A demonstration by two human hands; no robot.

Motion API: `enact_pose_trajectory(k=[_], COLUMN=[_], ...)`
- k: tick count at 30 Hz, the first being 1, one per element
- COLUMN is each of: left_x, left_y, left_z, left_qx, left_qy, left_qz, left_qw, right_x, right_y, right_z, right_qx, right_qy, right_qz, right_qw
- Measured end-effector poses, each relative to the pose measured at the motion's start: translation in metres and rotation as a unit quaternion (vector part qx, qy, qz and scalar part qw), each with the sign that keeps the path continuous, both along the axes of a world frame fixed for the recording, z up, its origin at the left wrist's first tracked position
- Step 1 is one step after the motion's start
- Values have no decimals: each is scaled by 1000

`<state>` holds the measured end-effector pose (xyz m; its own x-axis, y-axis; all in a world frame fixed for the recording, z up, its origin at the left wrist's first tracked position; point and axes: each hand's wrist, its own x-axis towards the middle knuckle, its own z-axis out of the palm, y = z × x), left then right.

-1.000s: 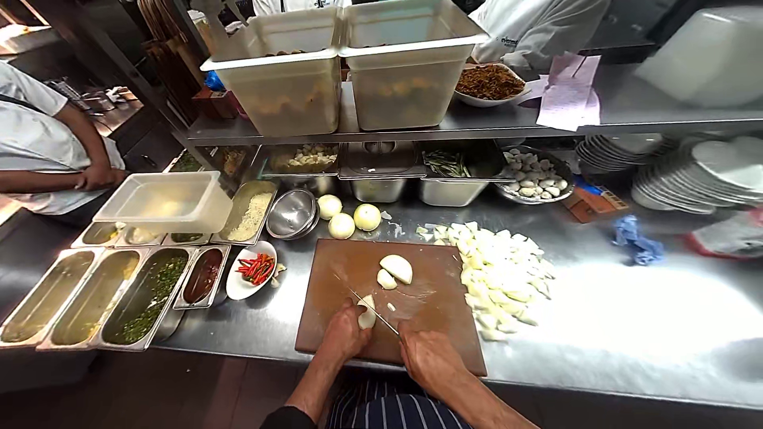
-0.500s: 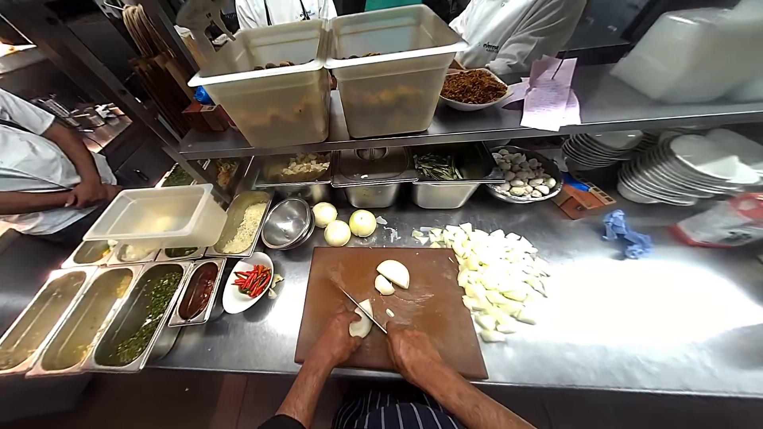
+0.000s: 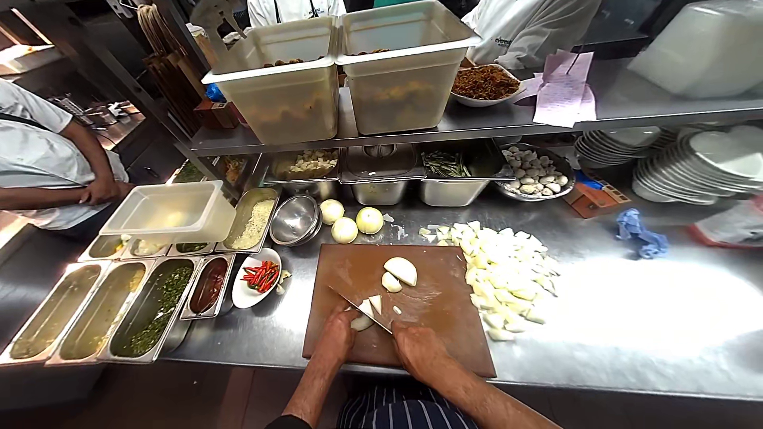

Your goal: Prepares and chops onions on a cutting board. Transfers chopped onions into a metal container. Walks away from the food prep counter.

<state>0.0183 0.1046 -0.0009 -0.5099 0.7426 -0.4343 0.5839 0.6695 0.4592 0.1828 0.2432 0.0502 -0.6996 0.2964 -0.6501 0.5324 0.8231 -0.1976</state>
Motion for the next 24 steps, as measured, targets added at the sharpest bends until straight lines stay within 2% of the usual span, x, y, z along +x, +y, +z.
enact_pose_trajectory(k=[2, 4, 7, 10, 12, 14, 17, 19, 21, 24], left_x=[4, 16, 30, 36, 38, 41, 46, 46, 41, 30], left_y=[-7, -16, -11, 7, 14, 12, 0, -12, -21, -25], left_z=[1, 7, 7, 12, 14, 7, -8, -13, -16, -16], left_qx=[3, -18, -49, -88, -99, -83, -19, 43, 75, 70], left_qy=[2, 0, 19, 41, 41, 49, 61, 49, 40, 28], left_qz=[13, 30, 48, 55, 62, 76, 91, 96, 88, 66], left_qw=[1000, 999, 997, 994, 992, 992, 994, 993, 992, 995], right_x=[2, 8, 15, 9, 2, -2, 3, 9, 15, 14], right_y=[9, 12, 9, -2, -6, -6, -4, 2, 5, 2], right_z=[-24, -27, 0, 48, 63, 44, -9, -25, -25, 13], right_qx=[-12, -28, -12, -1, 2, -2, -16, -31, -32, -19], right_qy=[47, 75, 79, -19, -74, -72, 11, 58, 91, 68], right_qz=[-13, -26, -8, 14, 15, 6, -18, -22, -19, 20], right_qw=[999, 996, 997, 1000, 997, 997, 1000, 998, 995, 997])
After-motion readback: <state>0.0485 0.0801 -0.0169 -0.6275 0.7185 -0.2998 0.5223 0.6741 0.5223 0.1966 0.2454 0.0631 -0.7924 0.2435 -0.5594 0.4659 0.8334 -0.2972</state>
